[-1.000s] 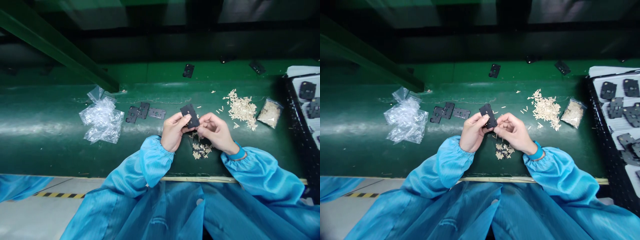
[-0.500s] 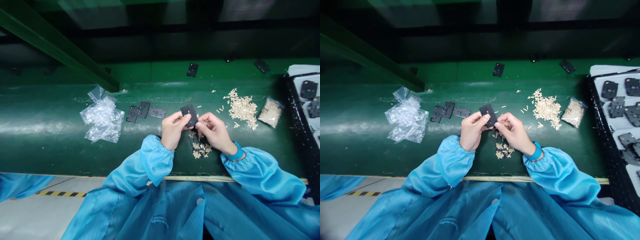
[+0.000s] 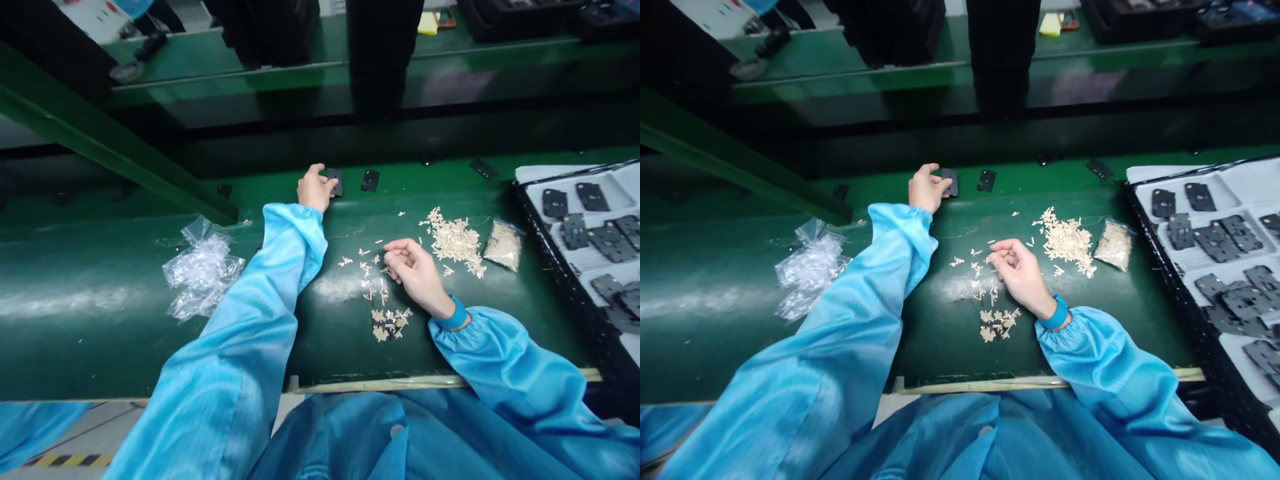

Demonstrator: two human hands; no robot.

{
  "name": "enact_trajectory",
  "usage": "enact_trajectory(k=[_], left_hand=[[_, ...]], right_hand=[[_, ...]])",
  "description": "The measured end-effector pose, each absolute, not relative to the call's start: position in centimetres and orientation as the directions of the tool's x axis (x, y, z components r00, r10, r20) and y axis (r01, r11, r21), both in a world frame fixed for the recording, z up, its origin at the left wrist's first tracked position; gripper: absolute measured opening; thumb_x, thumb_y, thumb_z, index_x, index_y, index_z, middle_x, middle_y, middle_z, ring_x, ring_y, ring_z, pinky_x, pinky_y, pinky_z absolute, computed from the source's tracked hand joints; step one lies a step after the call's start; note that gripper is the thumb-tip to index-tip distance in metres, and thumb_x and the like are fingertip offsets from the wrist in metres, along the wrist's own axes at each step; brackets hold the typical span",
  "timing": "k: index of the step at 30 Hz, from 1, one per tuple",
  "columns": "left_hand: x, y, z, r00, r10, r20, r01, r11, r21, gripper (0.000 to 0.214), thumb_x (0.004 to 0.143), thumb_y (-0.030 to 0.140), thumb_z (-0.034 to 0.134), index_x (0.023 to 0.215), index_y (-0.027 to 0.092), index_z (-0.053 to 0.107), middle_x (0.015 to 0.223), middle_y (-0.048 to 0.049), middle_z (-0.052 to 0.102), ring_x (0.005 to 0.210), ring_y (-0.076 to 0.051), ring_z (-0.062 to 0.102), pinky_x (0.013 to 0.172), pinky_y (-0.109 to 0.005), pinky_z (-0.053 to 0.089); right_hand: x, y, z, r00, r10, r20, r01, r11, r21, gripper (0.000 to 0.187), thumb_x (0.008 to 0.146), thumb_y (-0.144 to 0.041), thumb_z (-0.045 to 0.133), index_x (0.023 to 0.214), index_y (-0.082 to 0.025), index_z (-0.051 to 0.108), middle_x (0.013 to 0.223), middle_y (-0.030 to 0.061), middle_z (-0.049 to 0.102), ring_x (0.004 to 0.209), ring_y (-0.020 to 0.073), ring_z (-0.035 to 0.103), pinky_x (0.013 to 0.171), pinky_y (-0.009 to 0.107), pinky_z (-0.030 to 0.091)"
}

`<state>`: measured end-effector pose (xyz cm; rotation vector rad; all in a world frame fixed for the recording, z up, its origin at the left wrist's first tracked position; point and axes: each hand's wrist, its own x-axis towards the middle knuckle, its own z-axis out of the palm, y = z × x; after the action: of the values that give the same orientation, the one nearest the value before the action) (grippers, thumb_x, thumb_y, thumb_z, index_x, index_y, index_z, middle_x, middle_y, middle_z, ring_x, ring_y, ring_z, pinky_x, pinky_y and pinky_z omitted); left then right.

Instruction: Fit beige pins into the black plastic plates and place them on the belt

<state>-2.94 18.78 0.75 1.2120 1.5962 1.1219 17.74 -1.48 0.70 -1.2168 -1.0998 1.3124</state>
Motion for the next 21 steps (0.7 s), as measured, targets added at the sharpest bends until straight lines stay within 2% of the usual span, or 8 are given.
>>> enact_trajectory(k=[2, 6, 8, 10, 15, 21], left_hand=[[-2.3, 20.8, 1.2, -0.203, 0.972, -0.120, 0.241, 0.168, 0.956, 0.041, 0.085, 0.004, 0.076, 0.123, 0.010, 0.060, 0.077, 0.0064, 0.063, 0.072, -0.007, 0.060, 0.098, -0.037, 0.052], [1.1, 17.7, 2.3, -0.088, 0.979, -0.186, 0.145, 0.197, 0.970, 0.020, 0.089, 0.010, 0.070, 0.107, 0.013, 0.062, 0.083, 0.0020, 0.068, 0.075, -0.011, 0.068, 0.083, -0.032, 0.059], [2.9, 13.6, 3.0, 0.089, 0.972, -0.217, -0.097, 0.225, 0.969, 0.019, 0.087, 0.016, 0.072, 0.104, 0.016, 0.062, 0.093, -0.0008, 0.073, 0.083, -0.013, 0.072, 0.081, -0.031, 0.060], [4.2, 9.2, 3.9, 0.160, 0.966, -0.203, -0.268, 0.241, 0.933, 0.025, 0.083, 0.023, 0.077, 0.101, 0.018, 0.060, 0.094, -0.0006, 0.073, 0.085, -0.013, 0.072, 0.080, -0.030, 0.062], [5.5, 2.7, 5.0, 0.105, 0.963, -0.249, -0.438, 0.270, 0.858, 0.037, 0.075, 0.032, 0.085, 0.086, 0.019, 0.052, 0.081, 0.0026, 0.068, 0.078, -0.011, 0.070, 0.075, -0.025, 0.061], [5.9, 1.6, 5.1, 0.051, 0.966, -0.252, -0.440, 0.248, 0.863, 0.045, 0.072, 0.038, 0.087, 0.085, 0.020, 0.048, 0.081, 0.0035, 0.066, 0.075, -0.010, 0.070, 0.070, -0.023, 0.061]], right_hand=[[17.9, -1.3, 0.6, 0.004, 0.996, -0.085, -0.099, -0.084, -0.992, 0.033, 0.086, -0.046, 0.077, 0.100, -0.019, 0.064, 0.073, -0.0026, 0.059, 0.052, 0.0079, 0.050, 0.047, 0.024, 0.040], [18.4, -0.7, 0.4, 0.073, 0.995, -0.068, -0.132, -0.058, -0.990, 0.032, 0.088, -0.047, 0.075, 0.097, -0.019, 0.064, 0.074, -0.0012, 0.062, 0.051, 0.0080, 0.051, 0.044, 0.023, 0.039], [18.6, -0.5, 0.6, 0.137, 0.989, -0.058, -0.188, -0.032, -0.982, 0.030, 0.089, -0.046, 0.073, 0.099, -0.020, 0.064, 0.078, -0.0004, 0.064, 0.051, 0.0081, 0.052, 0.044, 0.023, 0.040], [18.7, -0.3, 1.0, 0.168, 0.984, -0.059, -0.291, -0.008, -0.957, 0.028, 0.089, -0.044, 0.073, 0.102, -0.021, 0.064, 0.083, -0.0008, 0.064, 0.052, 0.0080, 0.053, 0.045, 0.023, 0.041], [18.5, -0.8, 2.9, 0.045, 0.993, -0.112, -0.554, -0.069, -0.830, 0.023, 0.089, -0.041, 0.071, 0.100, -0.025, 0.061, 0.080, -0.0034, 0.059, 0.052, 0.0082, 0.050, 0.046, 0.023, 0.039], [18.4, -1.3, 4.0, -0.026, 0.986, -0.165, -0.605, -0.147, -0.783, 0.024, 0.087, -0.040, 0.074, 0.093, -0.025, 0.056, 0.073, -0.0054, 0.051, 0.052, 0.0088, 0.044, 0.046, 0.023, 0.036]])
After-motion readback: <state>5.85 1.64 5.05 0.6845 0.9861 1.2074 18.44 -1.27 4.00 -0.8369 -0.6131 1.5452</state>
